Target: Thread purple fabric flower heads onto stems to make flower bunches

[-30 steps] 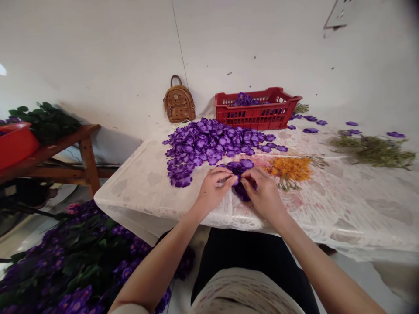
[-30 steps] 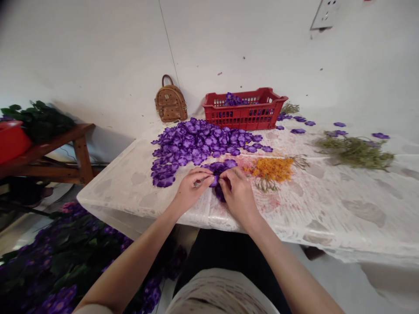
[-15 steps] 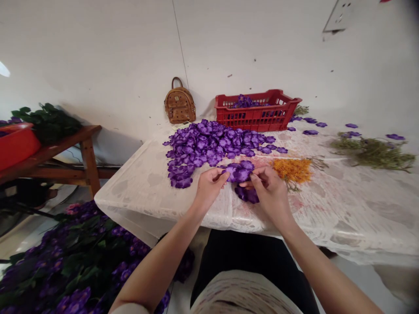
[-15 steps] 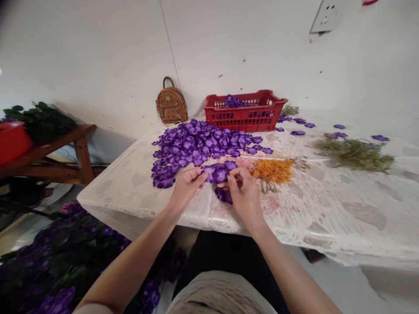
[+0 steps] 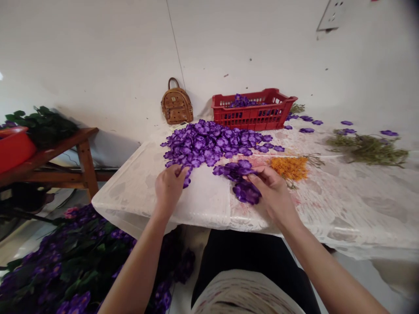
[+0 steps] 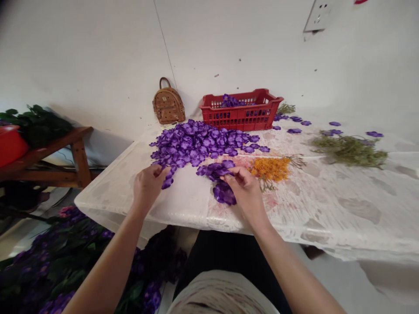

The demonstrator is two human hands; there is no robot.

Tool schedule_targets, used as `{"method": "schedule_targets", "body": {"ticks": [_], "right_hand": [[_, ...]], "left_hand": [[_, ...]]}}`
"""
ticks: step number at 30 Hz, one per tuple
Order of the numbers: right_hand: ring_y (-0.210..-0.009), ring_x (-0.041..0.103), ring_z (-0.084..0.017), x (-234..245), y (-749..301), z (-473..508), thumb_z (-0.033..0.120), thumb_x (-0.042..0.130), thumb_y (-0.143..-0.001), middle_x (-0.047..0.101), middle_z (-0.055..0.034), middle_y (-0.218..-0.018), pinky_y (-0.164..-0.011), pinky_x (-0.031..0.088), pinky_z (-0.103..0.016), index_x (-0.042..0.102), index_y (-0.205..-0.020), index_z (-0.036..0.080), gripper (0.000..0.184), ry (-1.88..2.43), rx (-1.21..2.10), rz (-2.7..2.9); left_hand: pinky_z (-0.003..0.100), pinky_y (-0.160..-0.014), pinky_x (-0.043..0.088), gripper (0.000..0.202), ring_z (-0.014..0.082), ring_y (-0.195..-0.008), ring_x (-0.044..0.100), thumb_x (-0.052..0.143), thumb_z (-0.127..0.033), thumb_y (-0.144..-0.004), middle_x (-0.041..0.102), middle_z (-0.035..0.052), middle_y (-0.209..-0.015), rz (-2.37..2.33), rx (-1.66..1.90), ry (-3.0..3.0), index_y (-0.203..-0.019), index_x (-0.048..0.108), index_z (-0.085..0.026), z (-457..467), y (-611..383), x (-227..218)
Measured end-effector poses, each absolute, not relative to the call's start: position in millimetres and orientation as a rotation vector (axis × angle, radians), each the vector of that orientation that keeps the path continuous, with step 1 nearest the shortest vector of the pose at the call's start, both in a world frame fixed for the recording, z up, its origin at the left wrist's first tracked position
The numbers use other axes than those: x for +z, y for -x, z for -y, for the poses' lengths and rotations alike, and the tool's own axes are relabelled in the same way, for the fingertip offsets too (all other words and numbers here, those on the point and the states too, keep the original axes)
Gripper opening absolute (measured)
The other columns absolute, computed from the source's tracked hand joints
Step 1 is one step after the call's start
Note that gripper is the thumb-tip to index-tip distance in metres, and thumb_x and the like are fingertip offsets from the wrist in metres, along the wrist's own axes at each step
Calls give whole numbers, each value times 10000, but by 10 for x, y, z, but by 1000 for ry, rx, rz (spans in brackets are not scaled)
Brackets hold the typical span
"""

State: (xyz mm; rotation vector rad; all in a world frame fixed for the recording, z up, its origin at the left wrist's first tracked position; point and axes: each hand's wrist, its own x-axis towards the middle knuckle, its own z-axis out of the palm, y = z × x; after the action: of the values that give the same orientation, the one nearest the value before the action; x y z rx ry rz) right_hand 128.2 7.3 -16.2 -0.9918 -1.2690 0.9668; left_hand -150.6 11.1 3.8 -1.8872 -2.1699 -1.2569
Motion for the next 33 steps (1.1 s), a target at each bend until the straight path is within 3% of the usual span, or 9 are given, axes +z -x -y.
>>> {"method": "schedule_targets", "body": {"ticks": [1, 3, 5, 9, 13, 17, 22, 28, 33], "right_hand": [[-866, 704, -213, -150, -1279, -65, 348, 707, -880, 740, -30, -906, -808, 560, -368, 696, -923, 245, 112, 1000, 908, 1323], [-924, 696, -226, -125, -1263, -45, 308, 673, -900, 743, -44, -966, -864, 547, -393, 710, -945, 250, 83, 1020, 765, 1438], [-949, 681, -231, -97, -1235, -20, 277, 633, -922, 732, -49, -985, -897, 525, -405, 716, -943, 250, 90, 1034, 643, 1533], [-892, 662, -219, -40, -1184, 40, 256, 606, -945, 709, -35, -929, -849, 501, -378, 703, -922, 248, 100, 1051, 555, 1616], [-784, 652, -200, 13, -1182, 90, 278, 610, -942, 691, -15, -842, -749, 492, -346, 680, -884, 248, 96, 1060, 603, 1610], [-706, 633, -176, 31, -1204, 98, 291, 613, -935, 680, 0, -785, -683, 489, -317, 690, -878, 247, 106, 1036, 687, 1581], [-683, 607, -164, 21, -1204, 74, 325, 642, -917, 668, 3, -776, -642, 469, -303, 677, -893, 237, 98, 1047, 712, 1530], [-681, 588, -158, 40, -1200, 76, 314, 645, -921, 662, 3, -787, -647, 456, -306, 695, -901, 232, 98, 1054, 700, 1527], [-693, 598, -161, 72, -1205, 83, 306, 646, -915, 666, 3, -792, -658, 456, -307, 691, -882, 233, 92, 1059, 690, 1540]], "left_hand": [[338, -711, 441, 105, 246, -790, 615, 736, -296, -857, 688, 64, -783, 2136, -1174, 1850, -809, 706, -208, -105, 1572, 49], [410, -865, 488, 238, 313, -1033, 632, 757, -257, -842, 737, 122, -1084, 2008, -1174, 1893, -1076, 745, -216, -82, 1569, 73], [414, -924, 507, 301, 299, -1113, 631, 750, -270, -869, 730, 118, -1192, 1838, -1335, 2096, -1167, 737, -228, -39, 1390, 105], [325, -840, 543, 220, 208, -972, 679, 768, -291, -885, 773, 57, -1083, 1590, -1673, 2585, -1098, 769, -240, 53, 821, 169], [296, -781, 545, 146, 172, -849, 691, 744, -272, -898, 783, 39, -932, 1673, -1959, 2664, -1025, 779, -209, 58, 519, 159], [290, -788, 560, 241, 177, -905, 711, 715, -281, -897, 778, 72, -1129, 1744, -2100, 2730, -1121, 765, -210, 3, 516, 117], [275, -736, 560, 138, 164, -791, 699, 751, -303, -856, 772, 48, -870, 1836, -2227, 2690, -905, 767, -176, 6, 516, 103], [274, -750, 565, 184, 154, -780, 695, 706, -333, -893, 770, 41, -822, 1895, -2410, 2695, -854, 790, -174, 44, 488, 121], [298, -774, 593, 162, 175, -814, 721, 785, -327, -820, 803, 55, -889, 1948, -2436, 2692, -888, 823, -184, 35, 491, 109]]}}
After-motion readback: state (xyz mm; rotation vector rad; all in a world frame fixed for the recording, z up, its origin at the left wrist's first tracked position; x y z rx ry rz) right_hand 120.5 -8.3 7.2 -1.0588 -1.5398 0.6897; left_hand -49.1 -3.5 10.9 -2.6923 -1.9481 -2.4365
